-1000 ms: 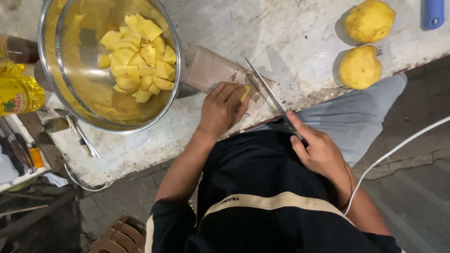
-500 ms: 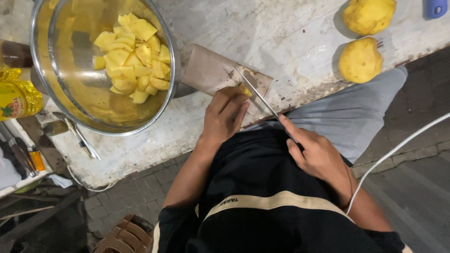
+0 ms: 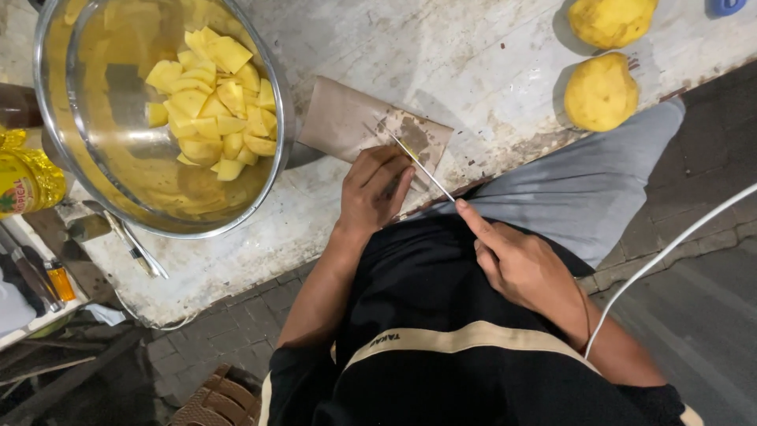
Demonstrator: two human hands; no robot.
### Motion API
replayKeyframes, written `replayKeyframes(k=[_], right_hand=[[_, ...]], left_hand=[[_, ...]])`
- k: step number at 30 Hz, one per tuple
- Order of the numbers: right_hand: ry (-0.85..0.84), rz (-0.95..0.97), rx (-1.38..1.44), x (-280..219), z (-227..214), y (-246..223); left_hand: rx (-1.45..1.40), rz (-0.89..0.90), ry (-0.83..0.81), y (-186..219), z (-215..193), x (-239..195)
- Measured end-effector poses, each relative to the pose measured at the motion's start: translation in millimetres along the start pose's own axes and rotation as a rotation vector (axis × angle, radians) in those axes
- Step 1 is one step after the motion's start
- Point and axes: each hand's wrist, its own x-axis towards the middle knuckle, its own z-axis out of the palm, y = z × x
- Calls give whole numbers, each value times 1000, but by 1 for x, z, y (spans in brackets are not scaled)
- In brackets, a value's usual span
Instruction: The person cuts peeled potatoes into small cubes on a wooden cutting board using a knife. The cut pieces are placed into a metal bowl. Two whole peeled potatoes remain on the counter.
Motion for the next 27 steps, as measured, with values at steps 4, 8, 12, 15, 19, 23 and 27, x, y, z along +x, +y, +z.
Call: replayKeyframes(k=[4,8,12,15,19,23,27], right_hand=[[-13,-14,-36,2,5,1],[-41,8,-67,4,9,0],[-57,50,-55,9,13,-3],[-69,55,-89,11,16,-5],[-123,93,-70,17,18,-4],[-151,121,-33,16,17,-4],[-154,115,-13,17,13,0]], left_hand=[[-9,-3,2,-7,1,-5],[-6,-32,4,-1,-1,-3],[60,-16,7,-4,0,-6],[112,21,2,-9,1,-12],[130,19,-22,-13,1,-16],[90,-46,0,-11,4,-20],[84,-91,-9,-8,0,-14]])
